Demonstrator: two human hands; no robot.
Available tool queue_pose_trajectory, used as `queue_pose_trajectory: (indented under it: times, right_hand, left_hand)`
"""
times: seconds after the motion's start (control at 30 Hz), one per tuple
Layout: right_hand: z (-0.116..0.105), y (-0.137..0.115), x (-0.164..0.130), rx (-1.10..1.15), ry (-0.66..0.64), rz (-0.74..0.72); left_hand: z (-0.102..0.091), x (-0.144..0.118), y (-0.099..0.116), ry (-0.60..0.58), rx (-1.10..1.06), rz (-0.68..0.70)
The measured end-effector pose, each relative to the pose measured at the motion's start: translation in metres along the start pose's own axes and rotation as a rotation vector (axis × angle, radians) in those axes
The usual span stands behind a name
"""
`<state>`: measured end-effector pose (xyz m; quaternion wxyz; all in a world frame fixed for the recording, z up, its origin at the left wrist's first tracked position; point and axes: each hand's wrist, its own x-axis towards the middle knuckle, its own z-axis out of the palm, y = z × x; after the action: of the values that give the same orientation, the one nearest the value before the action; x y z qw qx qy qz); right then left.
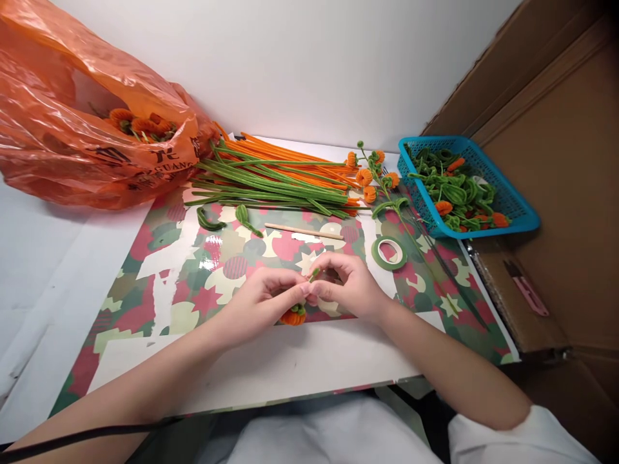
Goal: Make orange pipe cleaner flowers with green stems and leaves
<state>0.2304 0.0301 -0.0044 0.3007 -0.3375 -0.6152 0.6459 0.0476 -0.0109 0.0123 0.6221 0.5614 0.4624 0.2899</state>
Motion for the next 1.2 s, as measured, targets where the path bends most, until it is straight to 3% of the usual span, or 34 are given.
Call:
queue_pose_trajectory:
  times: [0.17, 0.5, 0.63, 0.77, 0.87, 0.97, 1.07, 1.2]
  right_hand:
    - [-0.002, -0.002, 0.0, -0.064, 0.037, 0.089]
    - [-0.006, -0.006, 0.001, 0.088, -0.026, 0.227]
    - [-0.003, -0.009, -0.001, 0.13, 0.006, 0.297]
    - [0.001, -0.014, -0.005, 0.149, 0.055, 0.348]
    - [0.003, -0.018, -0.007, 0.135, 0.081, 0.346]
    - [0.003, -0.018, -0.007, 0.031, 0.117, 0.254]
    - [0.0, -0.014, -0.005, -0.063, 0.106, 0.144]
    - [-0.006, -0.007, -0.003, -0.035, 0.034, 0.104]
  left_hand:
    - [0.0, 0.0, 0.001, 0.123, 0.395, 0.192]
    - [-0.008, 0.0, -0.004, 0.281, 0.887, 0.547]
    - [-0.008, 0.001, -0.005, 0.399, 1.137, 0.672]
    - [-0.006, 0.002, -0.004, 0.478, 1.24, 0.76]
    - [-0.004, 0.002, -0.003, 0.496, 1.207, 0.764]
    - [-0.003, 0.0, -0.001, 0.425, 1.018, 0.669]
    - [-0.005, -0.002, 0.004, 0.251, 0.728, 0.507]
    - [-0.01, -0.006, 0.011, 0.003, 0.374, 0.221]
